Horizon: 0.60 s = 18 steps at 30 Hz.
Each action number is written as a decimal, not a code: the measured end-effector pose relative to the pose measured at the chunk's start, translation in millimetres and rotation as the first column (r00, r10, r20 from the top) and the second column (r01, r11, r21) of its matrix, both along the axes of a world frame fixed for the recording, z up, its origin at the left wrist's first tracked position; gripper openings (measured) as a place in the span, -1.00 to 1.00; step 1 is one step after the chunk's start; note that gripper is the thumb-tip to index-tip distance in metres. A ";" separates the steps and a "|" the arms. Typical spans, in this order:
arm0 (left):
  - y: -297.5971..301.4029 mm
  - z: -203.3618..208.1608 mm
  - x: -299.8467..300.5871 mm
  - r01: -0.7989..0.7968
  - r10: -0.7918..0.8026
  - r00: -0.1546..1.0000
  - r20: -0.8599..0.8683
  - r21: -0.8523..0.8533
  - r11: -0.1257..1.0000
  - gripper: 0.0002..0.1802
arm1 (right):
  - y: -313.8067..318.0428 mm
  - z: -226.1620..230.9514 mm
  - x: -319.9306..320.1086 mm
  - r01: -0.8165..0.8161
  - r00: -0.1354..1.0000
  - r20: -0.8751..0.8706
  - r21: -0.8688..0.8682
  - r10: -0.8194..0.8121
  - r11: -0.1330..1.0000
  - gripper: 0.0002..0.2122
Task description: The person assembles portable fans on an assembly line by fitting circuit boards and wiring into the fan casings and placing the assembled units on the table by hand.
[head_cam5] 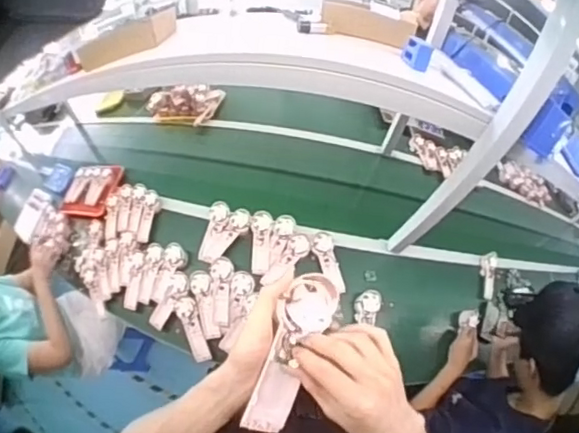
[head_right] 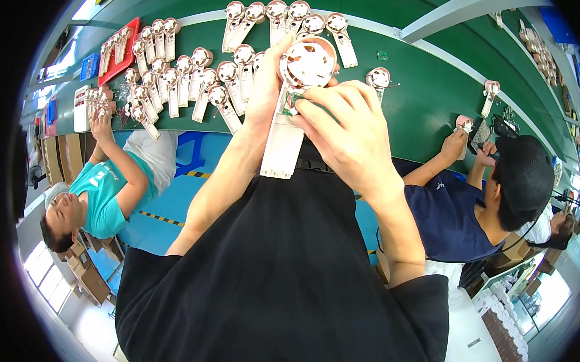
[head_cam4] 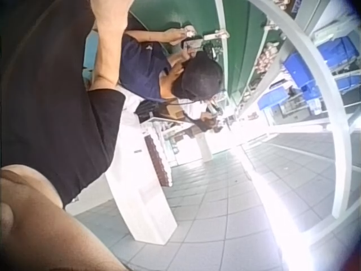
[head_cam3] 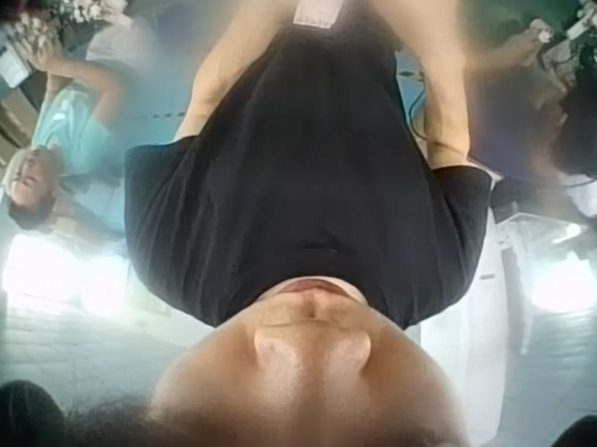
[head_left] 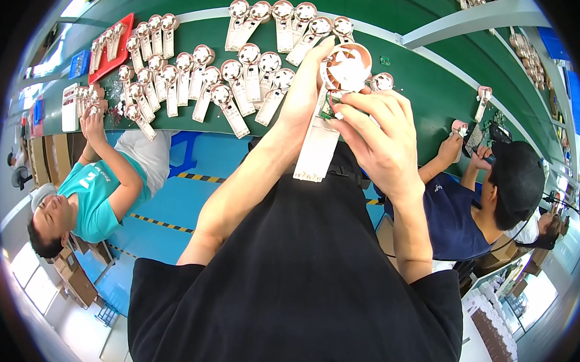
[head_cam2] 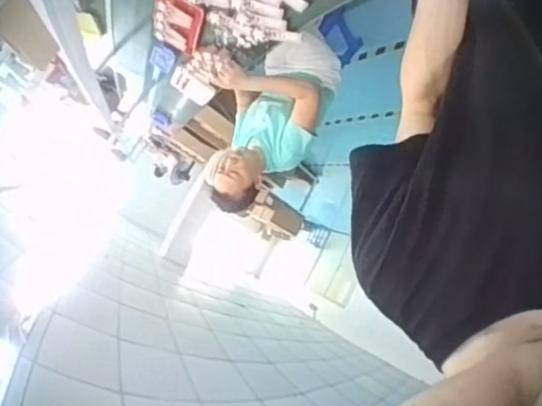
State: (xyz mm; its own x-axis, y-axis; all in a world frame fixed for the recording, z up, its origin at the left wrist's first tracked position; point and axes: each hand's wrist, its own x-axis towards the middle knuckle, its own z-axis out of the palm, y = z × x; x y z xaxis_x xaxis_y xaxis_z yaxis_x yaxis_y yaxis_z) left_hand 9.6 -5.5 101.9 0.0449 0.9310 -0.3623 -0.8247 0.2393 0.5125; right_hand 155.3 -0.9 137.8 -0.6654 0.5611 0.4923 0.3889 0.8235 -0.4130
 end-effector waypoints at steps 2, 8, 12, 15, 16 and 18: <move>1.5 -0.8 1.7 -0.044 0.046 0.997 -0.059 0.027 0.999 -0.48 | 2.0 0.1 1.0 -0.002 1.000 0.003 -0.016 0.002 1.000 -0.74; 4.5 3.7 9.4 -0.055 0.055 0.998 -0.012 0.028 0.998 -0.55 | 5.5 -2.8 5.1 -0.003 1.000 -0.017 -0.004 0.003 1.000 -0.77; 7.9 1.0 8.1 -0.080 0.079 0.997 0.017 0.022 0.997 -0.46 | 12.6 -7.8 8.4 -0.013 1.000 -0.016 0.004 0.013 1.000 -0.78; 16.6 -6.7 7.3 -0.061 0.061 0.998 -0.002 0.069 0.996 -0.45 | 15.0 -8.7 7.8 0.014 1.000 0.005 -0.019 -0.014 1.000 -0.79; 18.4 -11.5 5.8 -0.045 0.044 0.999 0.021 0.055 0.997 -0.44 | 15.6 -10.5 8.1 0.012 1.000 0.010 -0.026 -0.011 1.000 -0.77; 18.3 -14.2 5.9 -0.044 0.044 0.999 0.013 0.047 0.998 -0.43 | 15.3 -10.2 8.0 0.009 1.000 0.014 -0.032 -0.009 0.999 -0.76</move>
